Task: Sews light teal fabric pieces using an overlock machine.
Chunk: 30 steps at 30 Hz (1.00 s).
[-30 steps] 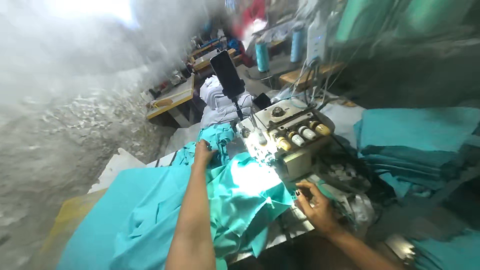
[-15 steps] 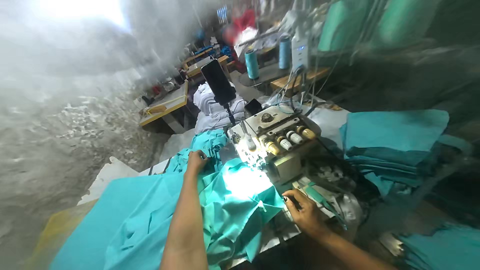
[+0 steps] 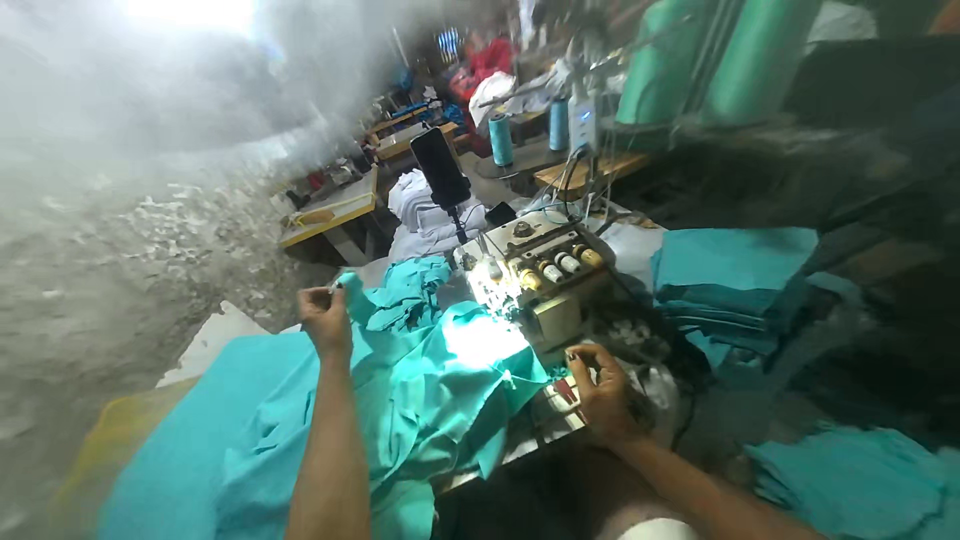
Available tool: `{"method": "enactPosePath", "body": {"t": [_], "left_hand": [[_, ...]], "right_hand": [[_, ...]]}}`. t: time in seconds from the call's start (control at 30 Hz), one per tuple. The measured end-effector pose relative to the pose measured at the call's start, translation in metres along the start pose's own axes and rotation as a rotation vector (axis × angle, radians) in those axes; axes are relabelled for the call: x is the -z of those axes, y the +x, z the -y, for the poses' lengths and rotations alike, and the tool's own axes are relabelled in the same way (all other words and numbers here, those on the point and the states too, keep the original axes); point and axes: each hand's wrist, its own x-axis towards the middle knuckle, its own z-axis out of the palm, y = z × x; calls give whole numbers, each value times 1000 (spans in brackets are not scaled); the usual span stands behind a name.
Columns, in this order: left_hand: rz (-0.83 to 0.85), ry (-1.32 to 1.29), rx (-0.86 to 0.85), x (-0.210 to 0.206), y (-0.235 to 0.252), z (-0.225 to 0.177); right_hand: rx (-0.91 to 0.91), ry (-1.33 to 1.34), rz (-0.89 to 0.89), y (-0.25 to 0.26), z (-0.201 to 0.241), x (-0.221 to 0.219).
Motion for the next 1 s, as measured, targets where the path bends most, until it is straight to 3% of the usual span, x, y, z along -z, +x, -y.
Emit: {"method": "enactPosePath", "body": {"t": [0.13,0.23,0.33,0.43,0.5,0.53,0.63,0.73,0.9,1.0], "left_hand": [[211,-248,-81,17,-88,-71],[284,-350,-81,10,-165,-106],[259,-432,-200,0,-214,-108],[410,-744,-195,10,-236,-110],[558,-1109,-65,17,-241,-110],[537,-1134,-18,14,-245,-110],[462,-908,1,-10,-260,-98],[481,-885,34,-27,-273,-99],[472,-804,20,-29,-273,-101],[455,-699,4,-21,-267,-99]], "right_hand": [[170,211,176,-2,60,-14],[-137,406,416,-3,108,-21],[-463,613,375,-11,132,-19],[-283,661,262,-28,126,-5],[-84,660,316,-29,117,9],[-8,625,354,-28,114,15],[105,496,373,-29,111,19],[154,459,374,-34,103,14],[226,436,391,-36,93,14],[322,293,404,-35,84,17]]}}
